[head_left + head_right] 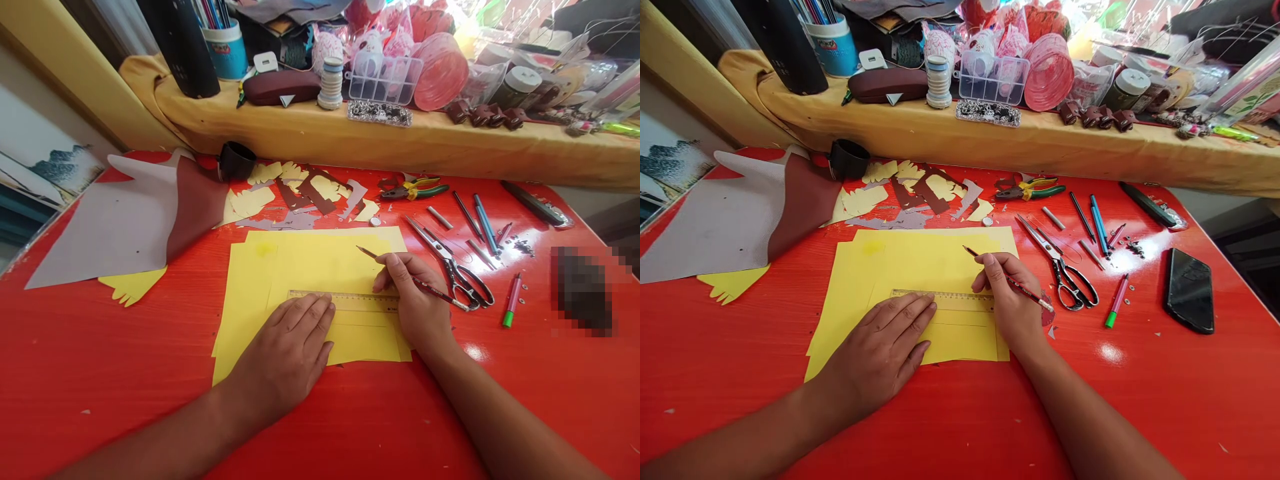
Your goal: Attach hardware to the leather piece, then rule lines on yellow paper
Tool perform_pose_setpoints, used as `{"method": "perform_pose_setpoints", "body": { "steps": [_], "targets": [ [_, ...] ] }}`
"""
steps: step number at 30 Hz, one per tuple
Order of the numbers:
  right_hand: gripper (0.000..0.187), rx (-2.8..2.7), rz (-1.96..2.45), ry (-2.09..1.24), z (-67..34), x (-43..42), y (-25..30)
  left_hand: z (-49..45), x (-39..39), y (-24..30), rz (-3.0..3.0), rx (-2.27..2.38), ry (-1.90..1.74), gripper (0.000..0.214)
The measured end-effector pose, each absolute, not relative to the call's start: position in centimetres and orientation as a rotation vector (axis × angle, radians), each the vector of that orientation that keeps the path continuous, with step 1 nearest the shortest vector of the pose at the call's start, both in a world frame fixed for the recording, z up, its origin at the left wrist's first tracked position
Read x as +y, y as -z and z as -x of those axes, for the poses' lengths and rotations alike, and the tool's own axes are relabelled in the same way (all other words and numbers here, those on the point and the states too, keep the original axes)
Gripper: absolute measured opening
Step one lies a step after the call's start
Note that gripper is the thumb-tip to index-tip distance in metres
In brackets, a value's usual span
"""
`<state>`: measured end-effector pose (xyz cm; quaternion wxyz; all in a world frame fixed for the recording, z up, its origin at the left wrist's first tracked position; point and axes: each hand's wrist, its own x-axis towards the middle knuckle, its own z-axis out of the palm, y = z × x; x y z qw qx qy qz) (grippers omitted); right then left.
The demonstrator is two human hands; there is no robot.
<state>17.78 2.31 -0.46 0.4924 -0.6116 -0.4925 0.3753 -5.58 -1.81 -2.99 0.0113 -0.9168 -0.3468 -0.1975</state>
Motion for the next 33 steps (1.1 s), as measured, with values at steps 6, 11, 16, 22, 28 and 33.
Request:
{"method": "perform_pose_setpoints", "body": {
  "steps": [6,11,16,22,28,33],
  "targets": [
    [0.033,-1.193,1.473,-0.912,-17.78,2.32,0.55,5.57,-1.83,2.96,2.861,-1.085,0.600,0.044],
    [0.034,-1.195,1.478,-0.923,-17.79,2.33,0.66,5.56,-1.84,3.10,2.871,-1.092,0.595,0.044],
    [0.034,-1.200,1.475,-0.927,-17.85,2.29,0.74,5.54,-1.84,3.15,2.874,-1.097,0.603,0.044],
    [0.035,-1.216,1.493,-0.923,-17.92,2.25,0.81,5.51,-1.85,3.13,2.884,-1.101,0.597,0.044],
    [0.035,-1.239,1.496,-0.908,-17.83,2.13,0.66,5.59,-1.85,3.17,2.879,-1.094,0.611,0.044],
    [0.033,-1.266,1.495,-0.890,-17.70,2.14,0.60,5.61,-1.82,3.13,2.884,-1.092,0.610,0.044]
  ]
}}
